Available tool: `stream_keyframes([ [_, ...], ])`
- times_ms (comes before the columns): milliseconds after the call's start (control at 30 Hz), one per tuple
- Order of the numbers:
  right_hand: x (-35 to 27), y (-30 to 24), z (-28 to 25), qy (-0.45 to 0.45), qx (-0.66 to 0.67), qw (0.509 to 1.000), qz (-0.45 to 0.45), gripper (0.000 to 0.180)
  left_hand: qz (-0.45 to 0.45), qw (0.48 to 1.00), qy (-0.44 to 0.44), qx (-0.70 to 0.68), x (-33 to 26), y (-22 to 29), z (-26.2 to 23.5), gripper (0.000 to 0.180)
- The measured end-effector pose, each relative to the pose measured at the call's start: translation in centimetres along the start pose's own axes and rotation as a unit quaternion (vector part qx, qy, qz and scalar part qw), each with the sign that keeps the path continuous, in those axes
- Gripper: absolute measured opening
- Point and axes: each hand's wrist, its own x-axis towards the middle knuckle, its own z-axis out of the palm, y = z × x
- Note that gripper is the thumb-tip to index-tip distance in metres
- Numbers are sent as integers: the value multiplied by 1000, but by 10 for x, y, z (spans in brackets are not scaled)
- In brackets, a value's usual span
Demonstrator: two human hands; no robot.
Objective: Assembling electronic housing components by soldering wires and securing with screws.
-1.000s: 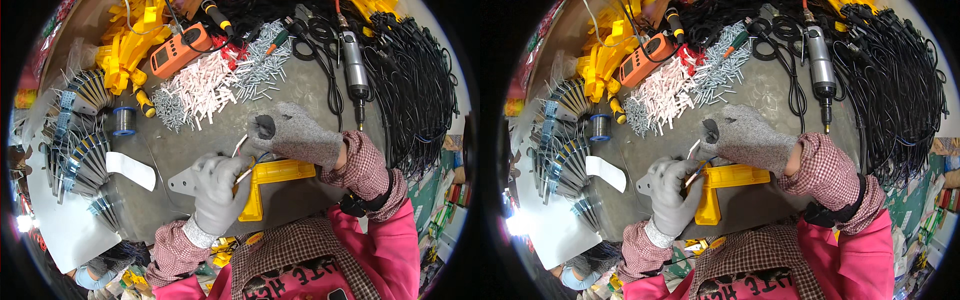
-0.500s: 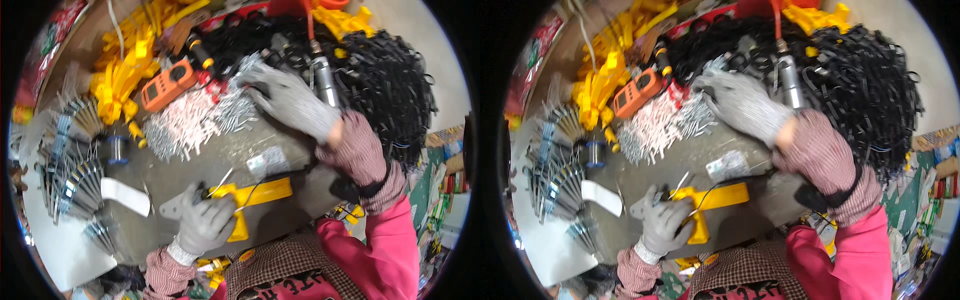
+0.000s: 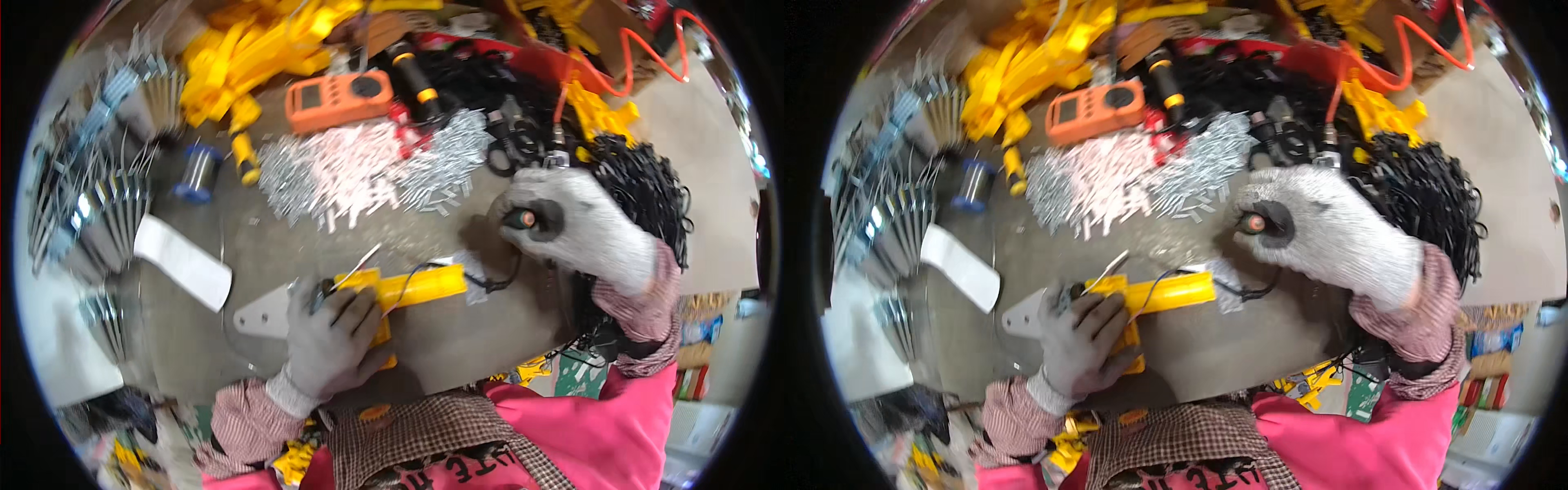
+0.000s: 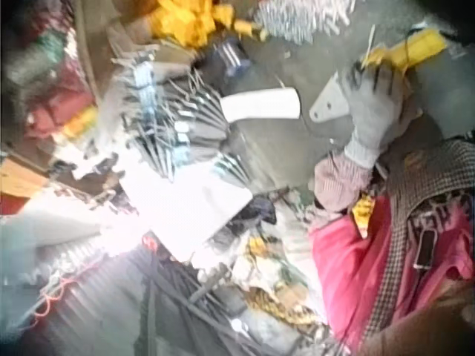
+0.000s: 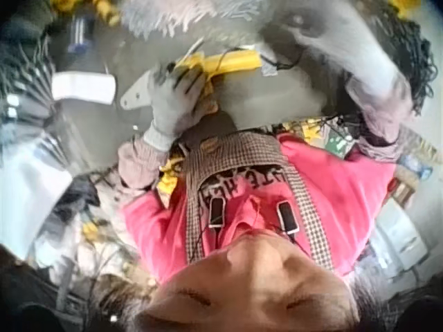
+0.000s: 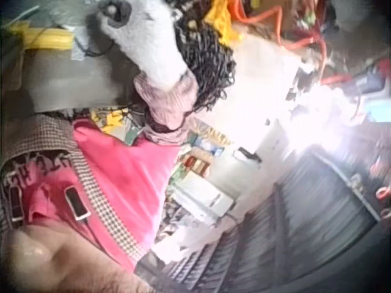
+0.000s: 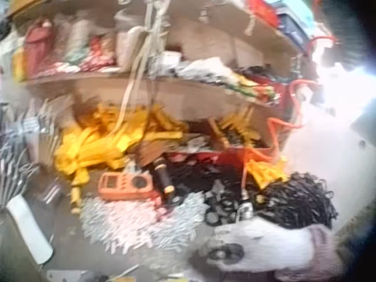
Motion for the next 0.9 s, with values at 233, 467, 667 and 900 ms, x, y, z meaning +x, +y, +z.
stream_keyframes([
  [233,-4,-69,66,145,309,940,-15,14,-26,999,30,34,-7,4,8,53],
  [467,16,-75,99,88,201,976,1,8,-23,998,47,35,-11,4,7,51],
  [667,25,-68,101,59,201,976,-61,24,-11,999,45,20,-7,2,5,53],
  [900,42,-55,90,-27,234,962,-139,32,1,997,64,34,-8,1,6,52],
])
